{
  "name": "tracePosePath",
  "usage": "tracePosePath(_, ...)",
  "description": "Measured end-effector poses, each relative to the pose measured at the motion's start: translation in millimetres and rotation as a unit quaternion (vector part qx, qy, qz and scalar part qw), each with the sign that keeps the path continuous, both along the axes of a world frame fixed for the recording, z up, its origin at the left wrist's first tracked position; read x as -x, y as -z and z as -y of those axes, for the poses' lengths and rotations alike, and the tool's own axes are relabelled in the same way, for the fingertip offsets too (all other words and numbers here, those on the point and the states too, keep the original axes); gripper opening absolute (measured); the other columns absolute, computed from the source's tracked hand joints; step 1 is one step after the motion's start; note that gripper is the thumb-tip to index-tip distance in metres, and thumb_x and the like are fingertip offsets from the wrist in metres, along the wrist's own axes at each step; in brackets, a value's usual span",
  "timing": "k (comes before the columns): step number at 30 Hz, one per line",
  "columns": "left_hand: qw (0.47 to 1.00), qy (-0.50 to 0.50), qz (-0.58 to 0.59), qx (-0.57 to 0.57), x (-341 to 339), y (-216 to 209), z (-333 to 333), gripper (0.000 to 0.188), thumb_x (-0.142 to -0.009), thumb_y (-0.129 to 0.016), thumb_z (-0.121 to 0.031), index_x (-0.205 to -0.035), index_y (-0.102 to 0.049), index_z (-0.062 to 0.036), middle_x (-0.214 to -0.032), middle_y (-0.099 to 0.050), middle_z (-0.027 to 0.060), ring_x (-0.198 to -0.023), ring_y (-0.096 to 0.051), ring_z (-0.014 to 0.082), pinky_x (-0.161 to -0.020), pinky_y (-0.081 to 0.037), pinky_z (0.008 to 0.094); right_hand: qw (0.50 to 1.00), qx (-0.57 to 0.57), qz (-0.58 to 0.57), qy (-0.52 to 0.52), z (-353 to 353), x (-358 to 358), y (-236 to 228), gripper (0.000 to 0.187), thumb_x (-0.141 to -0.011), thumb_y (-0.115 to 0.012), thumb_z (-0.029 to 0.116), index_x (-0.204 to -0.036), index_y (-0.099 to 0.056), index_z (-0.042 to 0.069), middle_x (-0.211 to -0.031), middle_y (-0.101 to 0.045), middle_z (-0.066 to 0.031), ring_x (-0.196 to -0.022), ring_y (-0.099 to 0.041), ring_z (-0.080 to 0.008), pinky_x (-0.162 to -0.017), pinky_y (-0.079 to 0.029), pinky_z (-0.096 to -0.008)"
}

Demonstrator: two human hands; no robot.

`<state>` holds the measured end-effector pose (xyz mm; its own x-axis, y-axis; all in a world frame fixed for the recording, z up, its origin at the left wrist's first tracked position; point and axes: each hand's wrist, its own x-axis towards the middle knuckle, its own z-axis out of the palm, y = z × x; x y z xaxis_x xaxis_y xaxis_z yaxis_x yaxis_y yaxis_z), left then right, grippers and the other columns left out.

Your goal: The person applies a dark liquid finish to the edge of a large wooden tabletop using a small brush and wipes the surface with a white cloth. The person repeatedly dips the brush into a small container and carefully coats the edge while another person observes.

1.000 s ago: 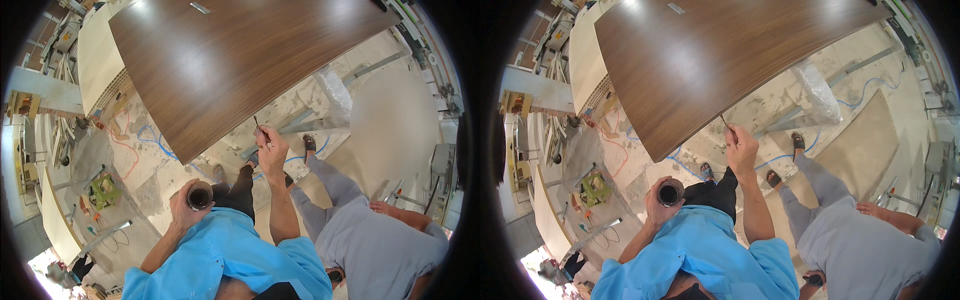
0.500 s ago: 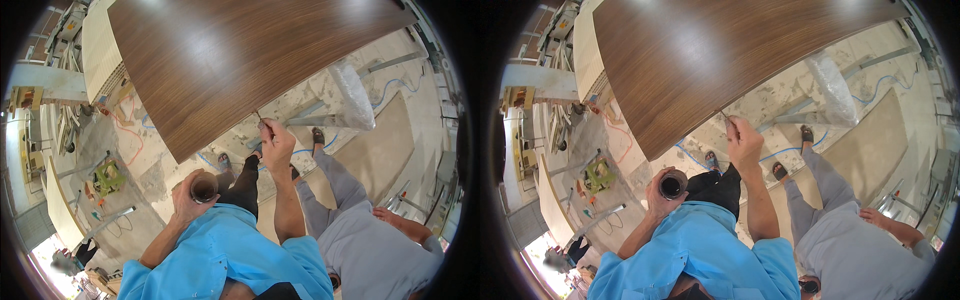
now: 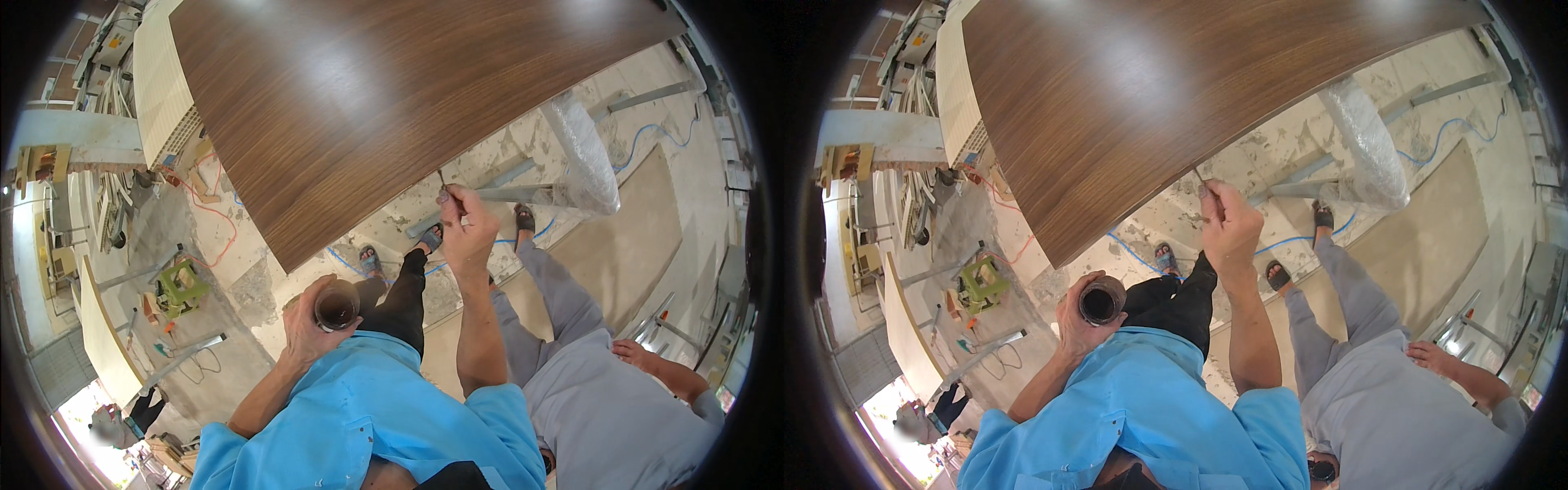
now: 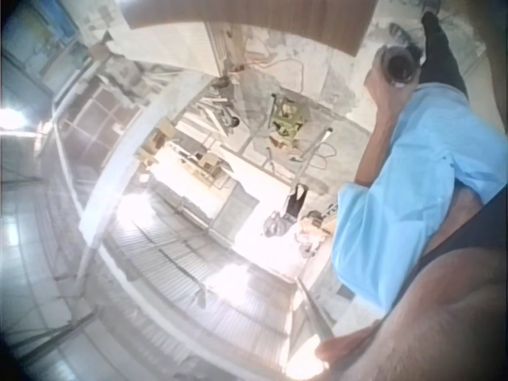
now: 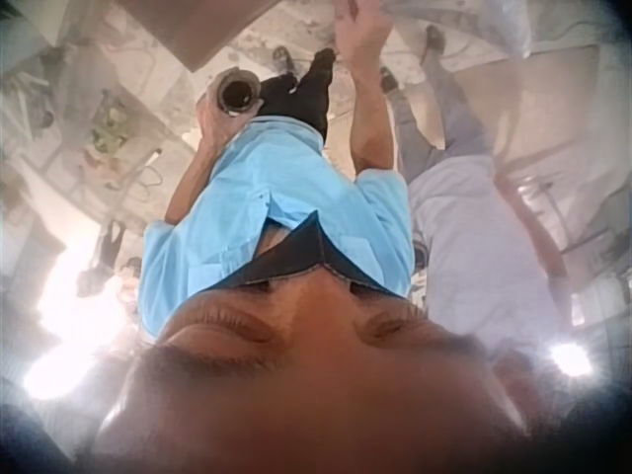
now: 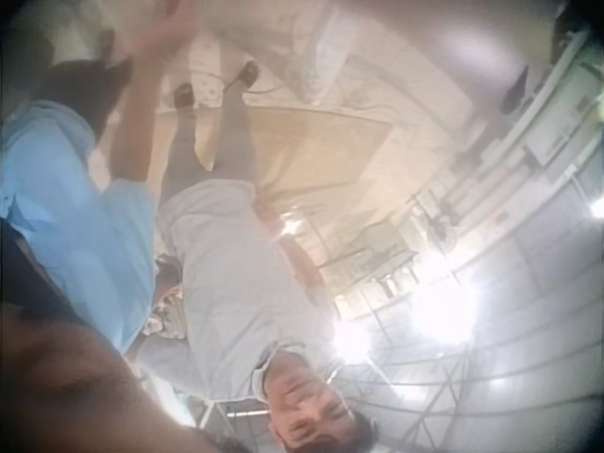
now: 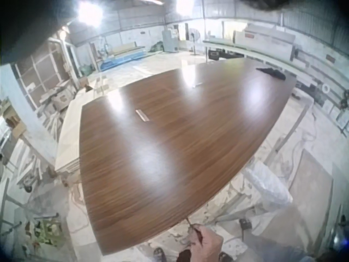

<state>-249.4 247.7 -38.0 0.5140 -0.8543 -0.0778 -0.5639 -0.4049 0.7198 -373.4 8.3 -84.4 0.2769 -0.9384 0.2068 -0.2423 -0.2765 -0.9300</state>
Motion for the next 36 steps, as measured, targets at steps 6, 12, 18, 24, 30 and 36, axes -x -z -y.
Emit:
tracePosePath(6,1.0,0.007,0.004,-0.02,-0.6,-0.4,5.7,0.08,-0.056,-0.09,-0.017,-0.124,-0.051,-0.0034,-0.115,-0.067,0.0155,-0.1,-0.069,0.0295,-0.087,-0.055,0.0388,0.997,-0.01,-0.018,-0.069,-5.2,5.6,-7.8,0.008,-0.088,-0.067,0.004,-0.095,-0.066,-0.002,-0.074,-0.068,-0.0098,-0.061,-0.061,-0.0131,-0.059,-0.048,-0.0255)
tracePosePath(12,1.0,0.006,-0.003,-0.013,-0.5,0.8,8.4,0.08,-0.056,-0.09,-0.017,-0.125,-0.051,-0.0034,-0.116,-0.066,0.0156,-0.1,-0.068,0.0299,-0.087,-0.055,0.0393,0.999,0.031,-0.017,-0.028,9.9,5.1,-5.3,0.009,-0.087,-0.069,0.003,-0.095,-0.066,0.001,-0.067,-0.062,-0.0111,-0.055,-0.059,-0.0173,-0.053,-0.046,-0.0284)
tracePosePath(18,1.0,0.014,0.009,-0.018,0.2,1.7,10.3,0.08,-0.056,-0.09,-0.017,-0.124,-0.051,-0.0032,-0.117,-0.066,0.0156,-0.1,-0.068,0.0306,-0.087,-0.055,0.0396,0.999,0.001,0.018,-0.031,15.3,12.0,-7.6,0.009,-0.087,-0.067,0.002,-0.096,-0.066,-0.001,-0.068,-0.063,-0.0128,-0.056,-0.061,-0.0188,-0.053,-0.047,-0.0284)
tracePosePath(24,1.0,0.016,0.009,-0.02,1.7,2.9,14.6,0.081,-0.055,-0.091,-0.017,-0.124,-0.05,-0.0029,-0.118,-0.066,0.0163,-0.102,-0.068,0.0308,-0.087,-0.055,0.0396,0.997,0.053,-0.02,-0.046,23.8,10.2,-5.3,0.009,-0.087,-0.068,0.003,-0.095,-0.066,0.0,-0.072,-0.064,-0.01,-0.056,-0.059,-0.0149,-0.053,-0.046,-0.0278)
tracePosePath(30,0.999,0.018,0.014,-0.024,3.0,5.4,17.4,0.082,-0.054,-0.091,-0.016,-0.124,-0.05,-0.0023,-0.119,-0.066,0.0167,-0.102,-0.068,0.0317,-0.088,-0.055,0.0395,1.0,-0.002,-0.015,0.008,43.4,18.6,-5.7,0.008,-0.087,-0.069,0.004,-0.093,-0.066,0.0,-0.072,-0.065,-0.0095,-0.056,-0.059,-0.0146,-0.053,-0.045,-0.028)
tracePosePath(36,0.999,0.005,0.001,-0.036,5.4,6.9,22.8,0.08,-0.055,-0.09,-0.018,-0.123,-0.052,-0.0019,-0.116,-0.067,0.0164,-0.1,-0.069,0.0306,-0.087,-0.055,0.0396,0.998,0.03,-0.002,-0.053,41.8,17.6,-7.8,0.008,-0.088,-0.068,0.004,-0.094,-0.066,0.0,-0.069,-0.063,-0.0084,-0.056,-0.056,-0.0122,-0.053,-0.045,-0.025)
